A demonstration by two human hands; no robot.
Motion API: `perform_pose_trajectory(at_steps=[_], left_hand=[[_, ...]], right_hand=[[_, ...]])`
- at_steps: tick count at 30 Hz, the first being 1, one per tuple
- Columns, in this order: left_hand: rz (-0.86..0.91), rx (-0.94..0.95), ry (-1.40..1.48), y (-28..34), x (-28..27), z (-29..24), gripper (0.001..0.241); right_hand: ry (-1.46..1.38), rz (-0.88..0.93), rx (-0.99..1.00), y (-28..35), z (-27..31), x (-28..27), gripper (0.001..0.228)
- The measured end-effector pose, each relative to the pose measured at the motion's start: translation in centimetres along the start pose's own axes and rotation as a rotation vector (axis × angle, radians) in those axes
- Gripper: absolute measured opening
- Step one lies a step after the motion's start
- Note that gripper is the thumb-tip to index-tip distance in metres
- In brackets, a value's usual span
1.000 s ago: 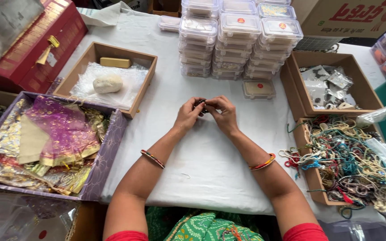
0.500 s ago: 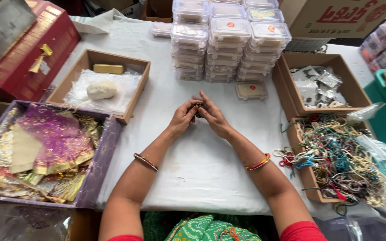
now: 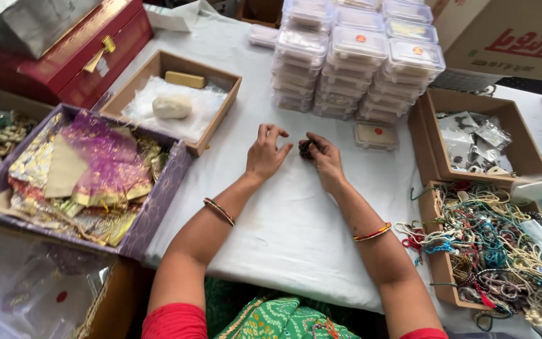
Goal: The person packs a small item into a beige cloth pouch and ties it closed. They then place a beaded necklace into a small plastic bag and wrap it in a purple decorative cloth.
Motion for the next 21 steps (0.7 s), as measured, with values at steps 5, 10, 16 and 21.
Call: perform_pose_trajectory(at_steps=[5, 10, 16, 21], left_hand=[[-0.150, 0.032, -0.074, -3.3, -3.3, -1.6, 0.024], [-0.342, 0.117, -0.302, -10.8, -7.2, 2.5, 0.011], [-0.001, -0.198, -0.953, -16.1, -12.4, 10.5, 0.026], [0.379, -0.547, -0.981, -16.8, -16.0, 19.3, 0.045]], right_hand=[[0.059, 0.016, 0.011, 0.2, -0.4, 0.0, 0.041], [0.100, 0.037, -0.010, 0.0, 0.1, 0.4, 0.041], [0.122, 0.077, -0.059, -0.5, -1.5, -0.6, 0.039], [0.159, 0.083, -0.022, -0.2, -0.6, 0.2, 0.040]])
Point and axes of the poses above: each hand's wrist, its own y-axis away from the middle knuckle, its own x-axis out of the palm, z = x × y, the point moved 2 cm from there along -y, towards the middle knuckle, and after that the axes turned 7 degrees about -x, right-handed, at the moved point
